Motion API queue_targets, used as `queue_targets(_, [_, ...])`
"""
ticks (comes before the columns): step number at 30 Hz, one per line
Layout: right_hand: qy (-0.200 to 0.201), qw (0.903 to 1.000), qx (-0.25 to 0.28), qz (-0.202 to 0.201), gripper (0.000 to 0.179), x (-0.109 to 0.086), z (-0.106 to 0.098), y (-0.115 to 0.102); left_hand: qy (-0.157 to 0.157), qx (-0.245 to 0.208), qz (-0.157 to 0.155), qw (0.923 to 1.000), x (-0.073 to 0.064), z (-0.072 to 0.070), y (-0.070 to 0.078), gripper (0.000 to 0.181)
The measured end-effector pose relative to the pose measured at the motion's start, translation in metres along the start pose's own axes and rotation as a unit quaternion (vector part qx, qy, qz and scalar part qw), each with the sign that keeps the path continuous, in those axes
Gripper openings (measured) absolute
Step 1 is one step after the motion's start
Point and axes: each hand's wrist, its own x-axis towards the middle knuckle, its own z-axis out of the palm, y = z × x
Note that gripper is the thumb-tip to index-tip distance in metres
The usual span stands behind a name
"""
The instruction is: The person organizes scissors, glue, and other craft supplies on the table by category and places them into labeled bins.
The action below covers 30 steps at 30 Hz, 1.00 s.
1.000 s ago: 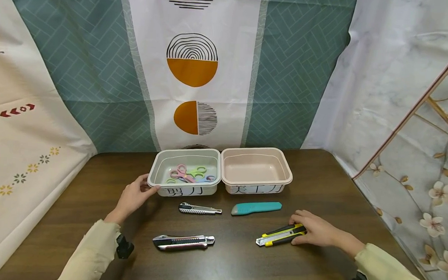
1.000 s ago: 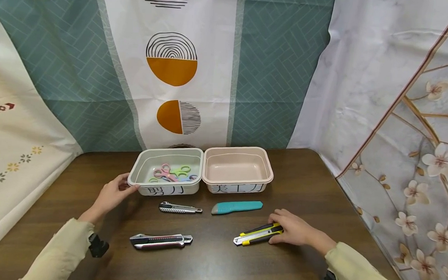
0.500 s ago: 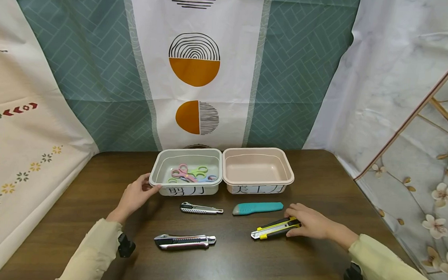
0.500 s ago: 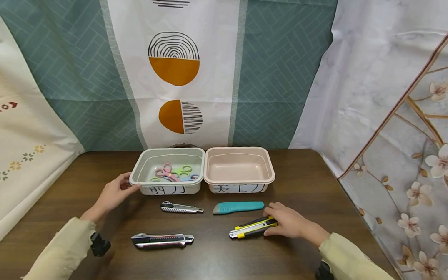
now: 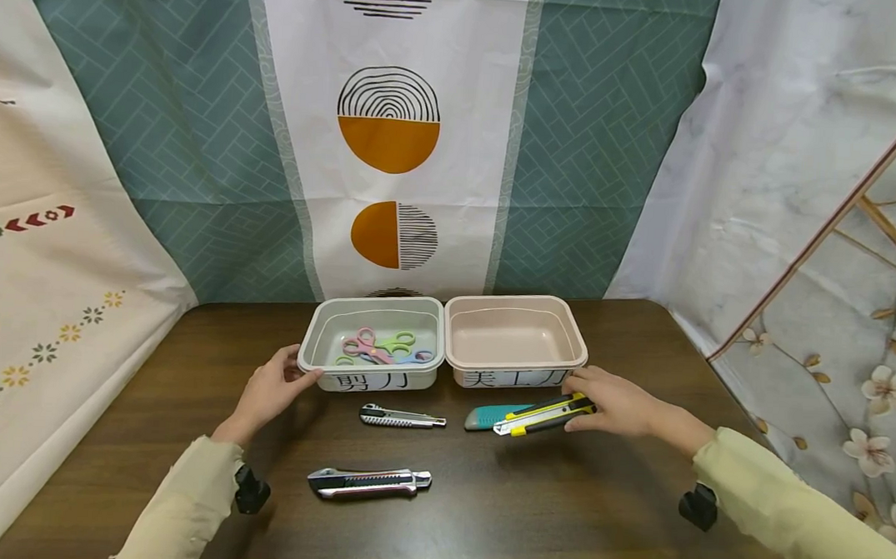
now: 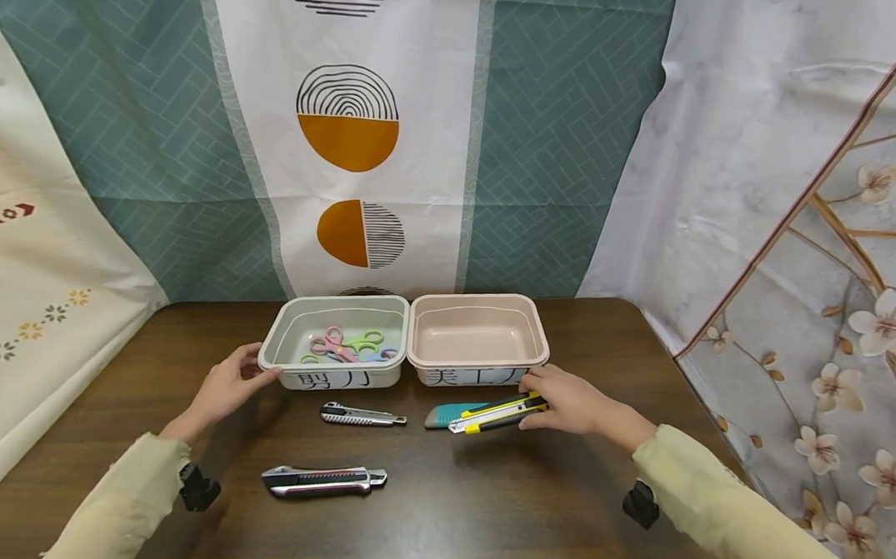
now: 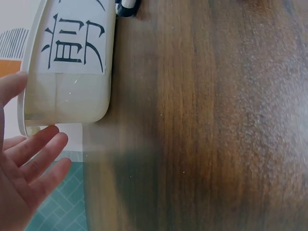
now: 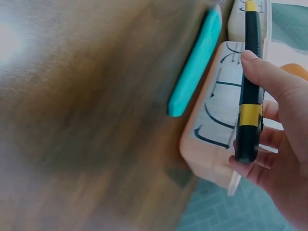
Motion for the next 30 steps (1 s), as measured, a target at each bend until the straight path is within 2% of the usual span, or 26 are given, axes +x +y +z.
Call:
queue_targets(10, [0.002, 0.9999, -0.01, 0.006, 0.043, 0.014, -0.019, 0.0, 0.006, 0.006, 0.012, 0.9999, 0.0, 0.0, 0.001, 0.063])
queue_targets(23, [0.025, 0.9989, -0.037, 0.015, 0.039, 0.039, -0.042, 0.005, 0.005, 0.013, 0.012, 0.9998, 0.001, 0.0, -0.003, 0.064])
queue_targets(30, [0.036, 0.9976, -0.053, 0.027, 0.038, 0.054, -0.045, 0.015, 0.007, 0.009, 0.012, 0.9999, 0.002, 0.001, -0.003, 0.064])
